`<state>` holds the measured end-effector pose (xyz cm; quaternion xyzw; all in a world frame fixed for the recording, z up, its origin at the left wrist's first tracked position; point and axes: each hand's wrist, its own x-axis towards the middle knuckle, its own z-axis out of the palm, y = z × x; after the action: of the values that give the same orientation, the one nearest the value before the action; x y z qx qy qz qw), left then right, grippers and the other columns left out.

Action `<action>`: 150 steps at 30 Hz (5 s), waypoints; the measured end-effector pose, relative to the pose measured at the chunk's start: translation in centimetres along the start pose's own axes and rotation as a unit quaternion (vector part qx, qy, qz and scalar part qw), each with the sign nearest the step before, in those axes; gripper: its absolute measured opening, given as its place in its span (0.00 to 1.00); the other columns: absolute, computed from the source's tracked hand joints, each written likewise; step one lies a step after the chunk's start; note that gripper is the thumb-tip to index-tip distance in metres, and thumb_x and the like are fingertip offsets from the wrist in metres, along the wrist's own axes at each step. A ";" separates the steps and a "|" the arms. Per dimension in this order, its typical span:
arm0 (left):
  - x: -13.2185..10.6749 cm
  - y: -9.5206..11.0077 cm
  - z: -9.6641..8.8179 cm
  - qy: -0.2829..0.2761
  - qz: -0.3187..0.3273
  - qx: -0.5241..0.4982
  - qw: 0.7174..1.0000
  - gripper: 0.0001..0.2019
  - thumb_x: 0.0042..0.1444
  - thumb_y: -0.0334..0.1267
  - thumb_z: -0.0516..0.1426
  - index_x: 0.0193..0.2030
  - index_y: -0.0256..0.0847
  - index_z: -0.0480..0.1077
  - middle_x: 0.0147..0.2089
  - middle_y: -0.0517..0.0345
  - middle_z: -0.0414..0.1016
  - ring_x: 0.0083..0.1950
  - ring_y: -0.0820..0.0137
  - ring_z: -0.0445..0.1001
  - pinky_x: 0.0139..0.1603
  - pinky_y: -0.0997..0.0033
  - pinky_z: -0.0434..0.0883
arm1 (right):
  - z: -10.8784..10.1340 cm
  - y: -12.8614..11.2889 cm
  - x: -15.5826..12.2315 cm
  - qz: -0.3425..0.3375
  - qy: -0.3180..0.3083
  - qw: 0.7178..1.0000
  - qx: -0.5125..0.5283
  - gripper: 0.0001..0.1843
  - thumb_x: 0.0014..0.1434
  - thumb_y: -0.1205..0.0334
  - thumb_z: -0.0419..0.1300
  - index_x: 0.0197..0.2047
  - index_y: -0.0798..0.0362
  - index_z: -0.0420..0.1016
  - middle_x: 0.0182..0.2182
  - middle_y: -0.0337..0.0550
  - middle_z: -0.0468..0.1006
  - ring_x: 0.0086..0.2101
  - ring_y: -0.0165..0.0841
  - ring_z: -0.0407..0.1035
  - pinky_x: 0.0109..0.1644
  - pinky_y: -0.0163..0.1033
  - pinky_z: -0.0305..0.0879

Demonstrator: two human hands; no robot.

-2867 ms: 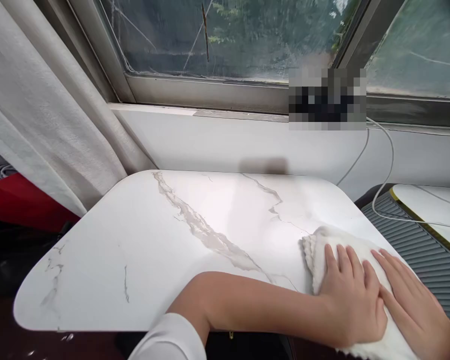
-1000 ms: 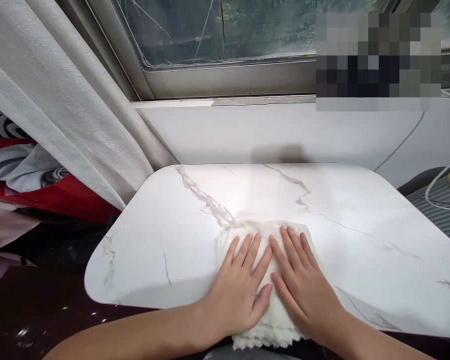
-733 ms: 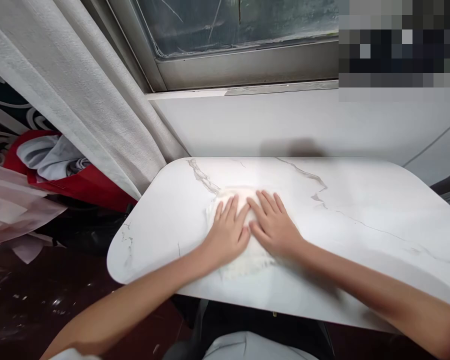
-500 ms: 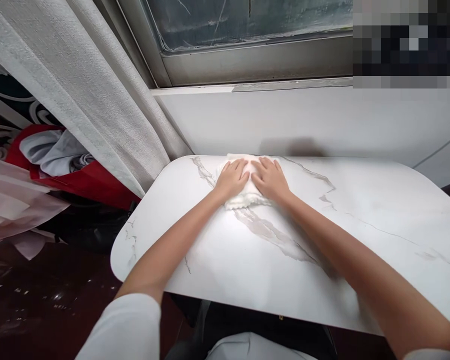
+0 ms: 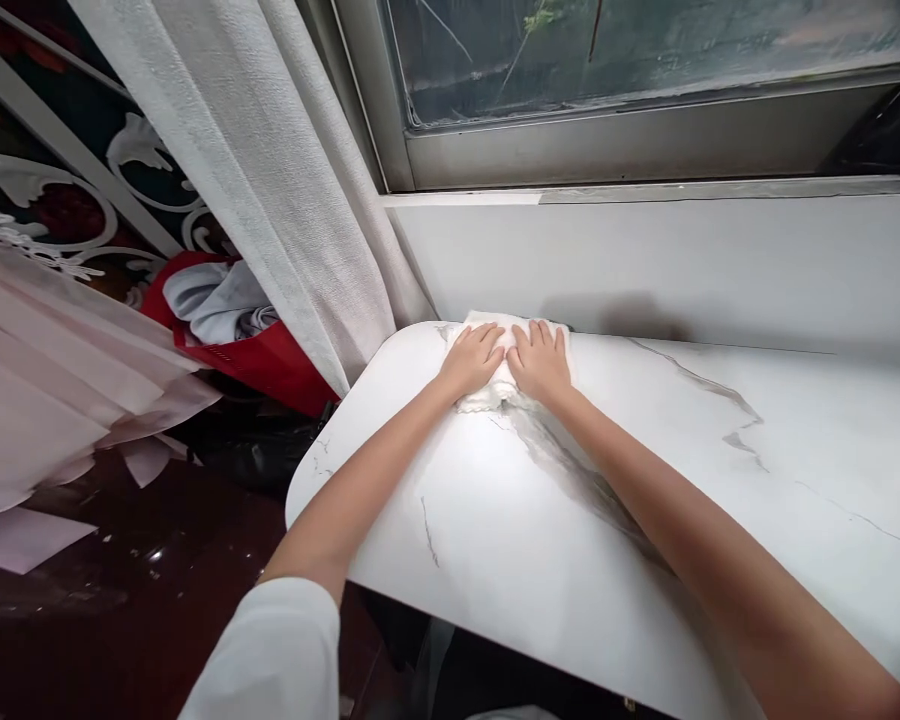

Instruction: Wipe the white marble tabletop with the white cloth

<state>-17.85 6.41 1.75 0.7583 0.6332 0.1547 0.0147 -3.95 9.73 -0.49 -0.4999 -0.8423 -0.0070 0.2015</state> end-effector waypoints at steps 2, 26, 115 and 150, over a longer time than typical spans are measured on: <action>-2.3 -1.0 -0.6 0.004 -0.002 0.005 1.000 0.23 0.69 0.38 0.43 0.66 0.33 0.59 0.70 0.47 0.59 0.72 0.67 0.54 0.74 0.59 0.46 | -0.2 -2.1 -1.2 -0.018 -0.012 1.000 0.000 0.29 0.68 0.60 0.41 0.67 0.64 0.59 0.66 0.66 0.58 0.66 0.52 0.49 0.66 0.63 0.41; -24.9 -3.5 -8.0 -0.028 -0.031 0.007 0.999 0.23 0.68 0.42 0.42 0.67 0.41 0.60 0.70 0.51 0.61 0.71 0.64 0.58 0.73 0.54 0.53 | -4.0 -16.7 -16.3 -0.283 -0.016 0.954 0.094 0.32 0.67 0.54 0.48 0.66 0.69 0.61 0.62 0.74 0.63 0.61 0.62 0.58 0.63 0.71 0.46; 3.5 6.0 2.5 0.027 -0.006 -0.014 1.000 0.21 0.67 0.36 0.44 0.65 0.39 0.62 0.69 0.51 0.62 0.71 0.67 0.57 0.72 0.59 0.47 | -2.6 6.6 -2.5 -0.026 -0.012 0.999 0.044 0.27 0.67 0.59 0.42 0.67 0.52 0.62 0.67 0.51 0.60 0.66 0.43 0.52 0.68 0.56 0.45; -10.7 18.7 2.3 -0.042 0.168 -0.049 0.984 0.25 0.64 0.40 0.46 0.67 0.35 0.59 0.70 0.42 0.58 0.73 0.55 0.52 0.73 0.45 0.48 | -10.2 10.0 -23.2 -0.073 -0.077 0.994 0.004 0.31 0.69 0.51 0.40 0.72 0.51 0.52 0.70 0.52 0.51 0.69 0.49 0.41 0.68 0.63 0.49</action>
<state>-1.02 -7.22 1.33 0.8581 0.4872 0.1533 0.0520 17.61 -6.96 -1.07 -0.4355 -0.8895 0.0202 0.1370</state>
